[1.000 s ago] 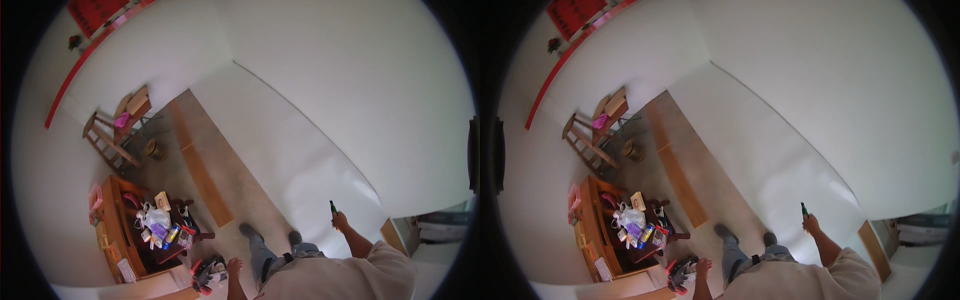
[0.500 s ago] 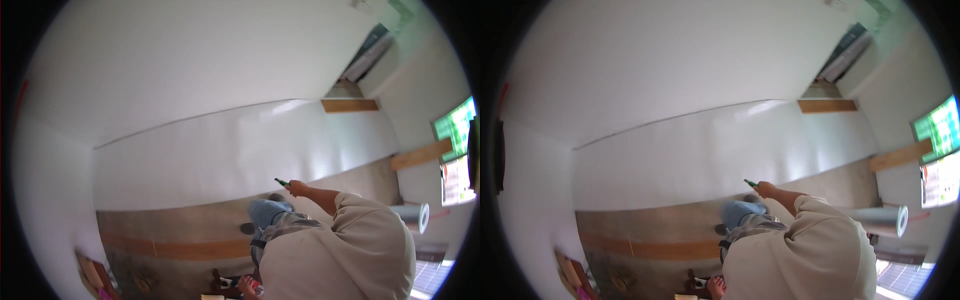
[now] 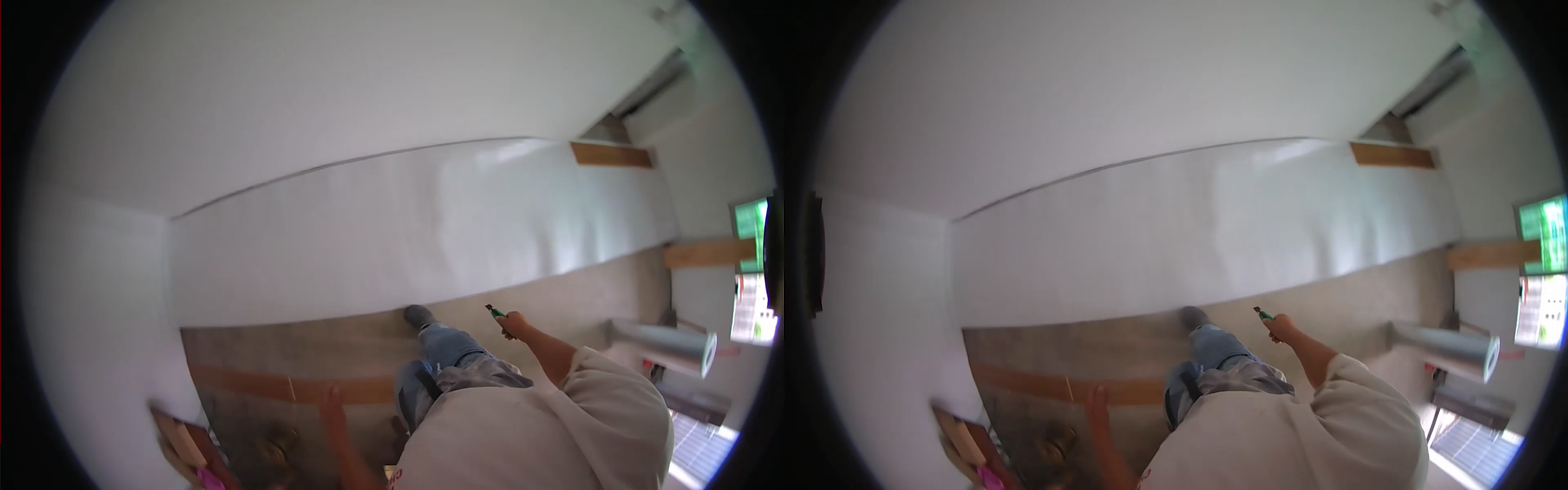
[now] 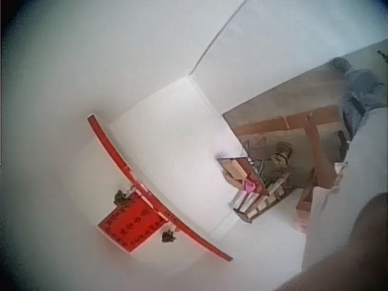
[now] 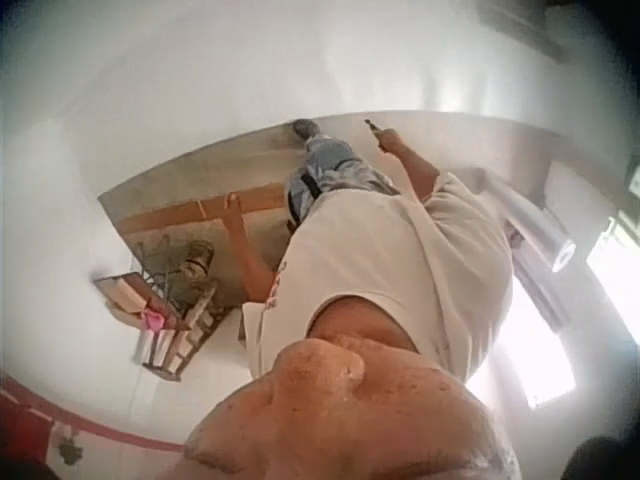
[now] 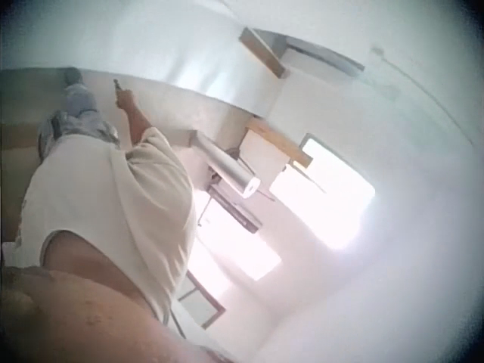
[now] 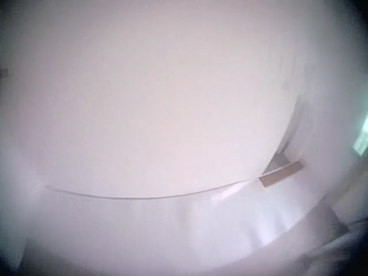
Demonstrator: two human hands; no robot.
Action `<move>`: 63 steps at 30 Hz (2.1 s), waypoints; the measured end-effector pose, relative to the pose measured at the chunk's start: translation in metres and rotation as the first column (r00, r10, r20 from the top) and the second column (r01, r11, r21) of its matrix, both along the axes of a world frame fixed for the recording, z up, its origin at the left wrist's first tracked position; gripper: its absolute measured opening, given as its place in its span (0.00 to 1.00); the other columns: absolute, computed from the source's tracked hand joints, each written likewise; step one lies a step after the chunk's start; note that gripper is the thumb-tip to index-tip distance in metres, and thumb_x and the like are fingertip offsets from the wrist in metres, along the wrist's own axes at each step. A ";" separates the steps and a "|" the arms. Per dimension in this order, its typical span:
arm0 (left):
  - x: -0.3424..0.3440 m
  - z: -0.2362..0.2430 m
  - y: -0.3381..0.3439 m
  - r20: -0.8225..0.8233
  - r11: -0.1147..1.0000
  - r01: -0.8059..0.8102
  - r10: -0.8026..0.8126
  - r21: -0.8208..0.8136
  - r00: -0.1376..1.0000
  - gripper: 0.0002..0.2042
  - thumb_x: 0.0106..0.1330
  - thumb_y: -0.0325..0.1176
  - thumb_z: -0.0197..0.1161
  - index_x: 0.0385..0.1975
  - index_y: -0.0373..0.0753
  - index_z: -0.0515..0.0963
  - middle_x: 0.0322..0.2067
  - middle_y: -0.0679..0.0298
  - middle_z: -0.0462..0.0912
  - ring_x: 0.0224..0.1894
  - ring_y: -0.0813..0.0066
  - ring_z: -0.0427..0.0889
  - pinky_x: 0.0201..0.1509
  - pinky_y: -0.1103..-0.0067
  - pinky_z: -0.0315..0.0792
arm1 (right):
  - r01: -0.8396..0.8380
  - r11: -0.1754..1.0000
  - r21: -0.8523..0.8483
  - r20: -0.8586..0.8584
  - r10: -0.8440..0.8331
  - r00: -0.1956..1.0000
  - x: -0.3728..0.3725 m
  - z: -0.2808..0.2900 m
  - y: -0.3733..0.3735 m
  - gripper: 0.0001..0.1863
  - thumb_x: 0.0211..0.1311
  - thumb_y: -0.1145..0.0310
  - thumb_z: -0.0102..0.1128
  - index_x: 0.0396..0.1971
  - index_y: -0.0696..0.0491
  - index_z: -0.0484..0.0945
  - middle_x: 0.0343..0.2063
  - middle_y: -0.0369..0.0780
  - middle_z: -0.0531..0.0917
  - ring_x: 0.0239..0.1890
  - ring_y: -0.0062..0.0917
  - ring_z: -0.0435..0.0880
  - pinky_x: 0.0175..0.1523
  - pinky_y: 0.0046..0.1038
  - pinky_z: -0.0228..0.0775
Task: Installing white underlayment and wooden flooring planks.
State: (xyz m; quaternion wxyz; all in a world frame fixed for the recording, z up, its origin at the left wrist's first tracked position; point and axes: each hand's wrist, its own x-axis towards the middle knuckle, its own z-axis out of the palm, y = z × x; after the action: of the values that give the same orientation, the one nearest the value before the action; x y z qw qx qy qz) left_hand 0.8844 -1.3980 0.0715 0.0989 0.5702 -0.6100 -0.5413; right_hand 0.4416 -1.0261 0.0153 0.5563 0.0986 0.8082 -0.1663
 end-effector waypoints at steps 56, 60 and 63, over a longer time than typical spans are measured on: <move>-0.064 -0.764 -0.558 0.866 0.804 0.582 -0.199 -0.124 0.459 0.58 0.49 0.67 0.65 0.70 0.33 0.45 0.67 0.33 0.46 0.68 0.36 0.53 0.68 0.53 0.57 | -0.613 0.789 -0.029 -0.912 0.229 0.339 0.044 -0.668 -0.531 0.13 0.62 0.62 0.58 0.40 0.54 0.78 0.48 0.41 0.78 0.55 0.37 0.73 0.60 0.36 0.68; -0.050 -0.786 -0.582 0.835 0.741 0.646 -0.230 -0.183 0.500 0.61 0.45 0.66 0.69 0.70 0.33 0.42 0.67 0.30 0.42 0.70 0.32 0.45 0.68 0.53 0.56 | -0.544 0.838 -0.043 -0.973 0.090 0.215 -0.008 -0.687 -0.577 0.19 0.63 0.62 0.57 0.51 0.54 0.74 0.57 0.42 0.74 0.63 0.38 0.67 0.65 0.37 0.62; -0.084 -0.767 -0.574 0.826 0.820 0.570 -0.282 -0.057 0.488 0.64 0.42 0.63 0.73 0.70 0.33 0.39 0.68 0.31 0.38 0.70 0.32 0.42 0.68 0.52 0.56 | -0.528 0.849 -0.027 -0.935 0.165 0.313 -0.050 -0.694 -0.622 0.24 0.65 0.59 0.54 0.58 0.52 0.69 0.64 0.43 0.66 0.69 0.38 0.58 0.71 0.37 0.53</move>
State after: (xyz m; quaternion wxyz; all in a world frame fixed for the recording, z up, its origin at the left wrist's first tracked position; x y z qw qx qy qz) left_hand 0.8008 -1.9716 -0.6957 -0.2268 0.5509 -0.7921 -0.1326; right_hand 0.3918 -1.6476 -0.6788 0.0543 -0.2816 0.9371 -0.1989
